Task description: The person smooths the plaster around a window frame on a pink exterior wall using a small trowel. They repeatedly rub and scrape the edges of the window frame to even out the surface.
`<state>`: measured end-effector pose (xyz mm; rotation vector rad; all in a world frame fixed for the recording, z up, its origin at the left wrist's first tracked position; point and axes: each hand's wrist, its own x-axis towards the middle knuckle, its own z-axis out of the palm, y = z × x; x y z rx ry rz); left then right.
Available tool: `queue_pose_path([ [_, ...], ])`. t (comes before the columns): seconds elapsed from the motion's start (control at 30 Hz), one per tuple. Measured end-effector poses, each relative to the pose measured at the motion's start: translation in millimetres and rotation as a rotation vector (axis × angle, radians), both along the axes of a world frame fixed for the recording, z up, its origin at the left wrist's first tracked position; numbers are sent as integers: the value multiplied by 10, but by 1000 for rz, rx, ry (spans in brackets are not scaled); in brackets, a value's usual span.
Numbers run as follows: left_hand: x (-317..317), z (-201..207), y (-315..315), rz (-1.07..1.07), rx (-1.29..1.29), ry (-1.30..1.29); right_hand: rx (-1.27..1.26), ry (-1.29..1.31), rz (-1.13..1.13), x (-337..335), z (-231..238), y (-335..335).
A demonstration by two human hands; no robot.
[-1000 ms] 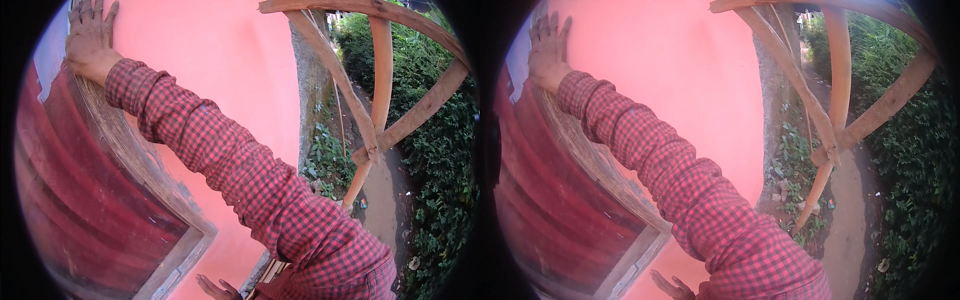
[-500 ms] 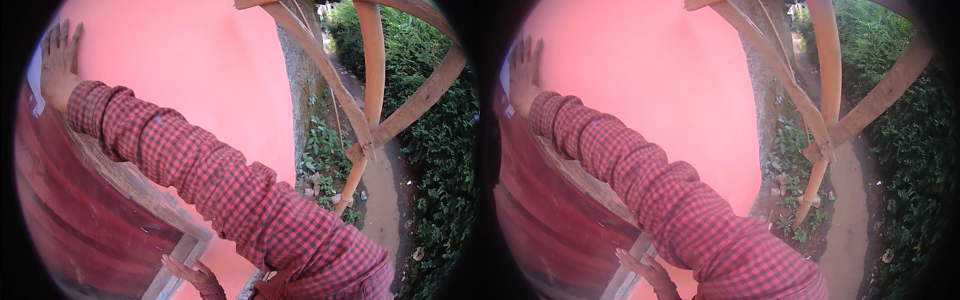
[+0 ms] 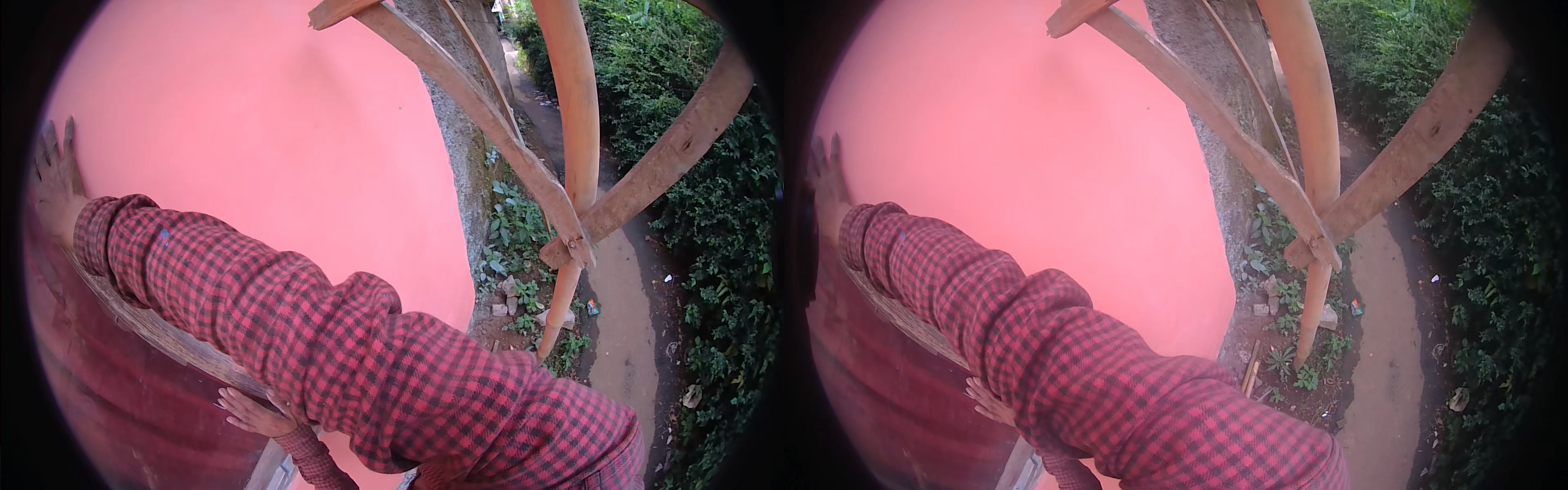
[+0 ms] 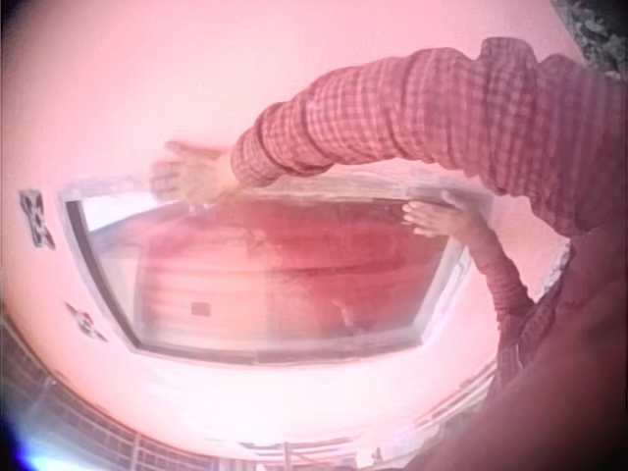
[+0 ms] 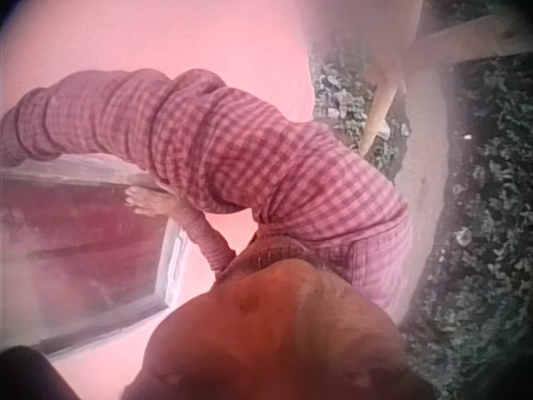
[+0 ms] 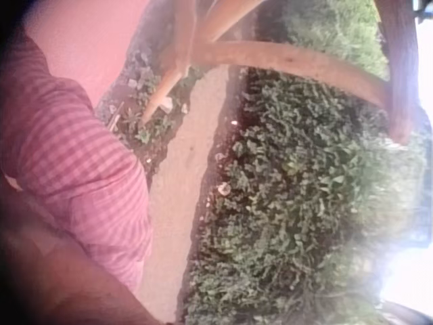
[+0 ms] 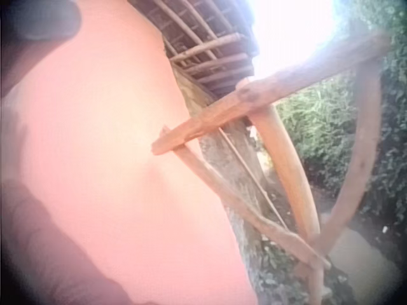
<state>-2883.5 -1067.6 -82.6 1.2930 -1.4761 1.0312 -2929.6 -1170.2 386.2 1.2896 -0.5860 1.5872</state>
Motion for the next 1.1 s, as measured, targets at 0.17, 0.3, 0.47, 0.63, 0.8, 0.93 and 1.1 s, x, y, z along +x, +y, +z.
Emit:
queue_pose_path([
  [0.17,-99,32,1,42,64,59,23,-13,179,153,-355,76],
  [0.3,-32,-3,-50,42,38,83,-103,-96,72,97,-390,130],
  [0.47,-226,219,-57,70,4,120,-72,-148,133,57,-373,154],
  [0.63,-150,406,-70,5,-88,120,79,84,508,130,-730,158],
  [0.8,-88,825,-181,-31,-173,152,-4,45,428,47,-958,139],
  [0.93,72,1261,-236,-61,-271,174,-46,79,394,-8,-1118,159],
  [1.1,107,1567,-360,-99,-304,167,8,179,407,-181,-1238,74],
])
